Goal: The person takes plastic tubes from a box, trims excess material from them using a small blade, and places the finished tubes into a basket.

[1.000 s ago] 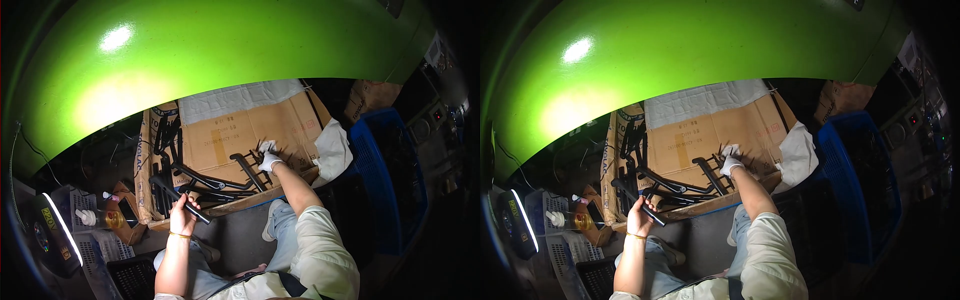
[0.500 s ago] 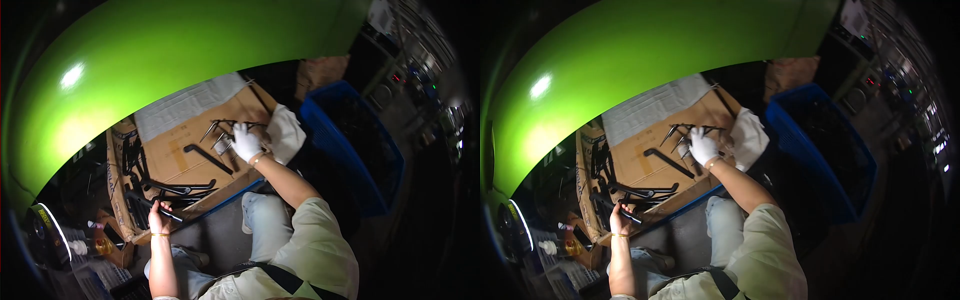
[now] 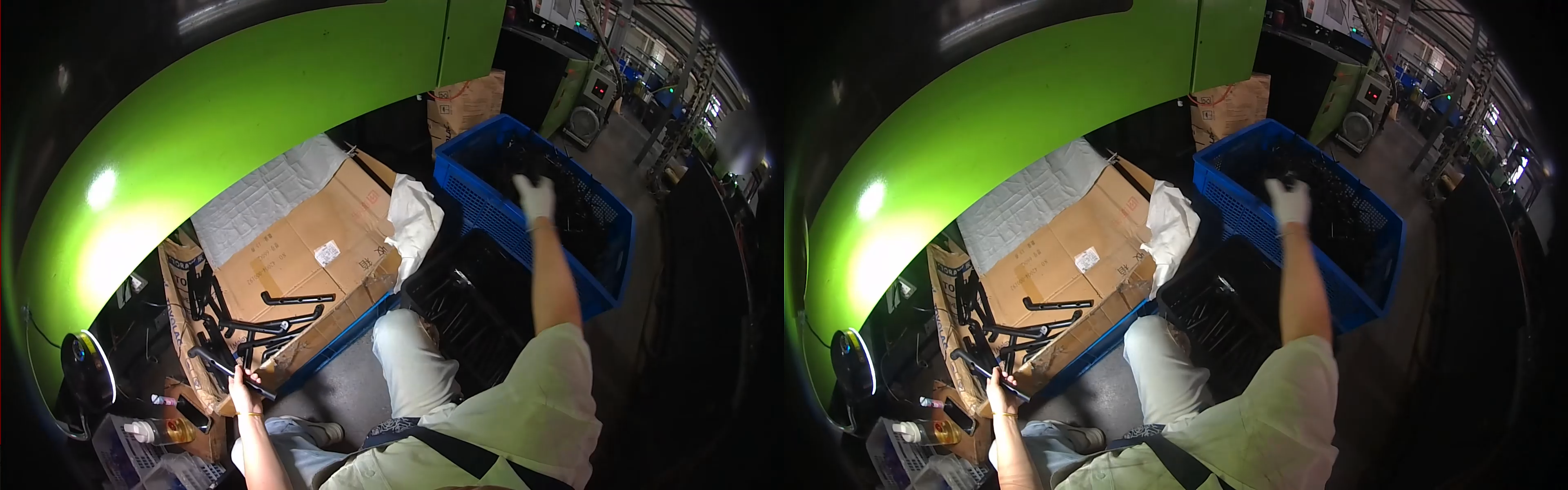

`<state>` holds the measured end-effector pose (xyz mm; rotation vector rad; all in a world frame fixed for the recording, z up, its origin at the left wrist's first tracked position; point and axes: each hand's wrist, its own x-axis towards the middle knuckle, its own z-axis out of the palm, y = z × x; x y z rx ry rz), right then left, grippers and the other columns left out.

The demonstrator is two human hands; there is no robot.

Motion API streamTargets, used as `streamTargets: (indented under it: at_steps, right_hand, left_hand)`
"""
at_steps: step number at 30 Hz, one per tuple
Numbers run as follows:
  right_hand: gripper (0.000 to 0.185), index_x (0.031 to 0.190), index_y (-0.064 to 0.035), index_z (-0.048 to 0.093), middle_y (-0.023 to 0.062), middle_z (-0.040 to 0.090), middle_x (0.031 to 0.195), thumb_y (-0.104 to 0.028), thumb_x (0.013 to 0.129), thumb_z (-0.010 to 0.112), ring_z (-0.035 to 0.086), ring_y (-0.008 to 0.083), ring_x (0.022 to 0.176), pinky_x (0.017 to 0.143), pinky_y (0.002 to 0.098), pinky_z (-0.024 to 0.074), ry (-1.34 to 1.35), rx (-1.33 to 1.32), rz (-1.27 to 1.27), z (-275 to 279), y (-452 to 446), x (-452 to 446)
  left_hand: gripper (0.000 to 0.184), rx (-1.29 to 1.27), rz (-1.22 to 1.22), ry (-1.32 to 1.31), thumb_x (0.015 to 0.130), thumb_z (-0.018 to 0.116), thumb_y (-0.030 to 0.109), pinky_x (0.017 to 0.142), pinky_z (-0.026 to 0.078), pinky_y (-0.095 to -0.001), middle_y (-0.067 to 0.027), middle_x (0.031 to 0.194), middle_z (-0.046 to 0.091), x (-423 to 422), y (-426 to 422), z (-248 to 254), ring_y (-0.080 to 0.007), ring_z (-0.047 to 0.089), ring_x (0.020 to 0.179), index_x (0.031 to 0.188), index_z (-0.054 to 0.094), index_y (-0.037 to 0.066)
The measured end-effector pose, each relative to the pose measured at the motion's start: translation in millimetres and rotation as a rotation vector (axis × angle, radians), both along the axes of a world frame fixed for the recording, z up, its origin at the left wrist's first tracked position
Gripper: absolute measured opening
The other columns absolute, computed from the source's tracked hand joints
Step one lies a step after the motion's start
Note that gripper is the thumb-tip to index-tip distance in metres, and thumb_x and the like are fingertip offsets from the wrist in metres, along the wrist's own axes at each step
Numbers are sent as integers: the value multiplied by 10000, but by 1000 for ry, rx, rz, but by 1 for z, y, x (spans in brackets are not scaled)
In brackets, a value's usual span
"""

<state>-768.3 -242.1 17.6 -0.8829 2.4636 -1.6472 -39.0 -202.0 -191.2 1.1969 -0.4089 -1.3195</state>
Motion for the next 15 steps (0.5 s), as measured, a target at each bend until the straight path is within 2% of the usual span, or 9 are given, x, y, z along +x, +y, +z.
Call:
streamTargets:
  at_steps: [3, 5, 7, 8, 10, 11, 12, 13, 15]
  right_hand:
    - [1007, 1261, 112, 539, 337, 549, 1272, -787, 827, 406, 550, 402, 1211, 1043, 439, 403, -93, 466, -282, -24, 77, -112]
    - [935, 1269, 83, 550, 387, 518, 1261, -746, 859, 409, 533, 483, 1188, 1051, 476, 397, 169, 587, -508, -34, 106, -117]
    - [679, 1233, 78, 567, 317, 590, 1190, -508, 891, 546, 596, 404, 1115, 971, 463, 462, 260, 410, -451, -55, 116, -103]
    - [573, 1196, 72, 587, 275, 640, 1122, -417, 898, 574, 648, 368, 1029, 913, 447, 502, 313, 303, -402, -72, 108, -102]
    - [404, 1087, 55, 607, 171, 668, 892, -301, 902, 559, 661, 285, 757, 694, 412, 542, 34, 347, -61, -80, 85, -41]
    - [336, 1001, 35, 607, 107, 596, 740, -288, 929, 548, 578, 226, 586, 508, 376, 483, 1, 370, 145, -109, 70, -31]
    - [320, 989, 7, 623, 79, 564, 727, -295, 956, 525, 554, 178, 570, 451, 336, 437, 112, 373, 315, -117, 63, 23]
    - [323, 975, -24, 644, 55, 543, 722, -312, 979, 499, 521, 132, 555, 456, 289, 415, -67, 403, 471, -69, 70, 127]
    - [295, 972, -49, 667, 36, 544, 735, -266, 990, 468, 496, 127, 534, 454, 278, 408, -117, 339, 881, -63, 72, 223]
  left_hand:
    - [244, 8, -117, 170, 988, 560, 348, 554, 526, -332, -17, 749, 563, -34, 26, 33, -178, 581, 596, 1140, 545, 159]
    - [431, 48, -218, 88, 978, 504, 504, 525, 493, -297, 5, 710, 495, -64, 46, 58, -133, 527, 552, 1261, 518, 179]
    - [463, 14, -403, 188, 1009, 427, 509, 434, 297, -221, 24, 678, 402, -84, 62, 74, -74, 339, 460, 1320, 489, 171]
    - [445, 19, -457, 187, 1024, 393, 496, 430, 298, -226, 19, 689, 419, -96, 67, 84, -73, 322, 440, 1312, 478, 167]
    - [387, 17, -506, 330, 1031, 399, 452, 433, 322, -249, -8, 724, 465, -115, 75, 86, -88, 356, 448, 1229, 464, 126]
    - [359, -14, -518, 347, 1031, 412, 417, 448, 345, -267, -26, 769, 488, -122, 78, 73, -103, 393, 474, 1218, 446, 113]
    - [314, -49, -505, 311, 1031, 419, 364, 488, 377, -275, -40, 833, 505, -132, 85, 86, -113, 435, 520, 1215, 435, 111]
    - [295, -85, -499, 347, 1028, 430, 333, 516, 395, -276, -42, 864, 512, -138, 91, 87, -115, 454, 549, 1218, 431, 108]
    - [275, -144, -480, 338, 1018, 456, 275, 569, 427, -280, -44, 927, 524, -142, 102, 88, -116, 489, 607, 1228, 429, 100]
